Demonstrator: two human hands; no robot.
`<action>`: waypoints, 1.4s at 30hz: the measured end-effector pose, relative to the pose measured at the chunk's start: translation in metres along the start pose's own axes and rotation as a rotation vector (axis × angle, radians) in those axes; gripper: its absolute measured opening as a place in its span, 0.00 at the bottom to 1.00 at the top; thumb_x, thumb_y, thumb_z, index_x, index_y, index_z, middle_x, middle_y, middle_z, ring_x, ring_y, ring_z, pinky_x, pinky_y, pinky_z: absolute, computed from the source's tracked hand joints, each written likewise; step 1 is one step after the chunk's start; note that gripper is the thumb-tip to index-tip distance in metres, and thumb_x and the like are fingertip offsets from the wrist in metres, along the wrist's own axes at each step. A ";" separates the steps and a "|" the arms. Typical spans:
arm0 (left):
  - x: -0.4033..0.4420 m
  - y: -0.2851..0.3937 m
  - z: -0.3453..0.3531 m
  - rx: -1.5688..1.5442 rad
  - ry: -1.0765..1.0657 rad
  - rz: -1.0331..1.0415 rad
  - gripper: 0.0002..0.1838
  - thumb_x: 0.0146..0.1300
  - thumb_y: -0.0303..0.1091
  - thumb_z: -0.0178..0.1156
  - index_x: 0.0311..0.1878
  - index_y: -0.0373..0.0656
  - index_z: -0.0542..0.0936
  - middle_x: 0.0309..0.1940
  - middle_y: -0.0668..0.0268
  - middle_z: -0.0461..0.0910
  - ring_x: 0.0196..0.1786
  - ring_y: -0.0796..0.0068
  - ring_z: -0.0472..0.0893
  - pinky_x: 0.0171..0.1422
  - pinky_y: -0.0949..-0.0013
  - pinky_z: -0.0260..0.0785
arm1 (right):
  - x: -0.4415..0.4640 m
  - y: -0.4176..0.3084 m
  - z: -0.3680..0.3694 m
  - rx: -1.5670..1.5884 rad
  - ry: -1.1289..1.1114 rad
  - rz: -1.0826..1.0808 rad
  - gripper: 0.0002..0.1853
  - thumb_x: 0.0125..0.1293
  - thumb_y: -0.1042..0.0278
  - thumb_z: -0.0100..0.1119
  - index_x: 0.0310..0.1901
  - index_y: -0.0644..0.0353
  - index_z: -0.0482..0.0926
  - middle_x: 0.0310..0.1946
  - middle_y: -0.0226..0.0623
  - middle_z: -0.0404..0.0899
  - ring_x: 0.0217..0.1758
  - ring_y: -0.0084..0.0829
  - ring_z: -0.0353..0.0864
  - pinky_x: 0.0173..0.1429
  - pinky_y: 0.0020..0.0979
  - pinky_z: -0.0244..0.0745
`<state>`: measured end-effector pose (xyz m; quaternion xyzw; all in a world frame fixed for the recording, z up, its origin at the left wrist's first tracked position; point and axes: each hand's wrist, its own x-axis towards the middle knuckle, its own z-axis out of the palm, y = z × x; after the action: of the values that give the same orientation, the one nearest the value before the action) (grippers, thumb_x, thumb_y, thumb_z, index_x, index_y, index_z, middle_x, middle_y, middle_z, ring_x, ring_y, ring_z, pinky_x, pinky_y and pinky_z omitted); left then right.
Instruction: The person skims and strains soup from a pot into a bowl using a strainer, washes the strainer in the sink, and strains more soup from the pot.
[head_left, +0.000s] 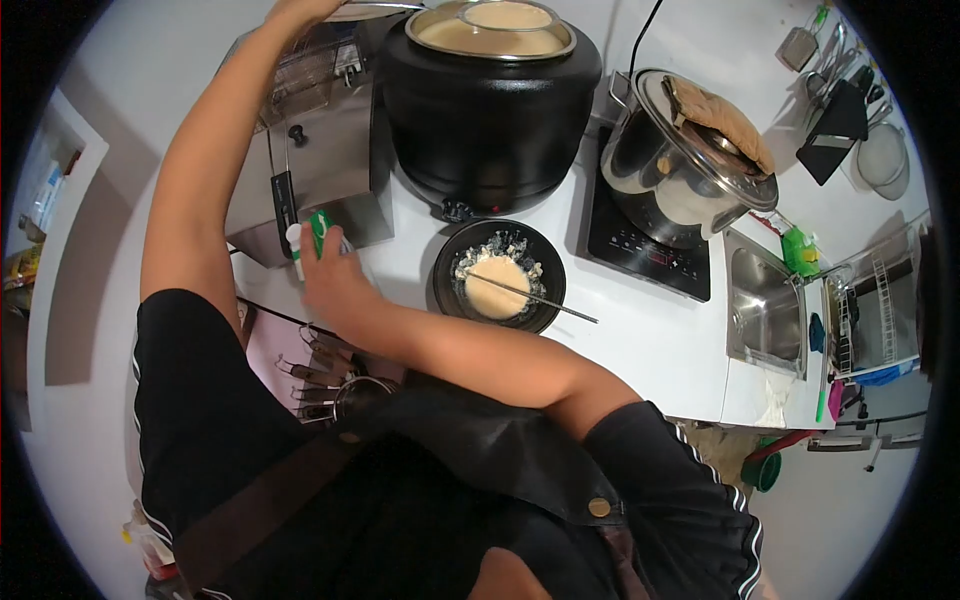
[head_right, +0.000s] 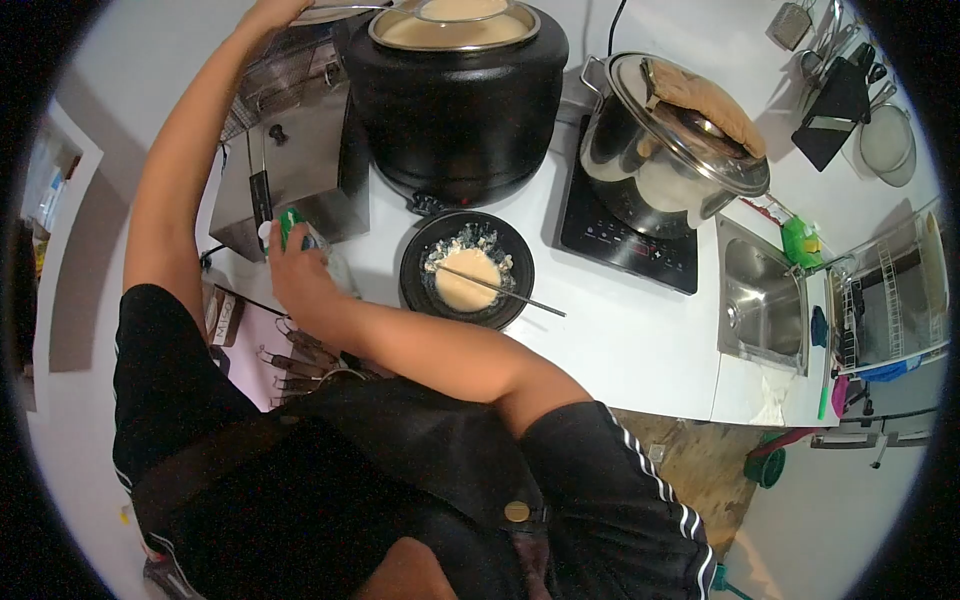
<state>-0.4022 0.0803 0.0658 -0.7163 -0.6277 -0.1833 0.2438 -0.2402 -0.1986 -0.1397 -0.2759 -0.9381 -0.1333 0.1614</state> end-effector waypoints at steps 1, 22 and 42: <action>0.002 -0.004 0.002 -0.053 0.003 -0.044 0.15 0.52 0.41 0.51 0.32 0.42 0.82 0.35 0.48 0.79 0.39 0.49 0.79 0.44 0.54 0.71 | 0.008 -0.006 0.007 0.294 0.017 0.126 0.28 0.53 0.69 0.57 0.56 0.72 0.69 0.60 0.59 0.60 0.53 0.55 0.67 0.28 0.31 0.74; -0.017 -0.003 -0.012 -0.102 -0.161 -0.259 0.23 0.53 0.48 0.50 0.37 0.34 0.78 0.32 0.47 0.79 0.34 0.54 0.77 0.42 0.58 0.66 | -0.184 0.137 -0.075 0.074 0.054 0.791 0.24 0.51 0.60 0.64 0.52 0.54 0.75 0.56 0.45 0.65 0.61 0.48 0.60 0.53 0.53 0.62; -0.028 -0.027 -0.017 0.075 -0.052 -0.179 0.18 0.53 0.43 0.50 0.41 0.43 0.80 0.38 0.45 0.78 0.41 0.47 0.78 0.46 0.54 0.71 | -0.241 0.176 -0.089 0.074 -0.106 0.627 0.17 0.52 0.79 0.48 0.43 0.53 0.78 0.29 0.39 0.77 0.36 0.42 0.78 0.38 0.39 0.74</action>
<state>-0.4326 0.0503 0.0669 -0.6524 -0.7015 -0.1622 0.2366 0.0708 -0.1999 -0.1210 -0.5521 -0.8186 -0.0283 0.1555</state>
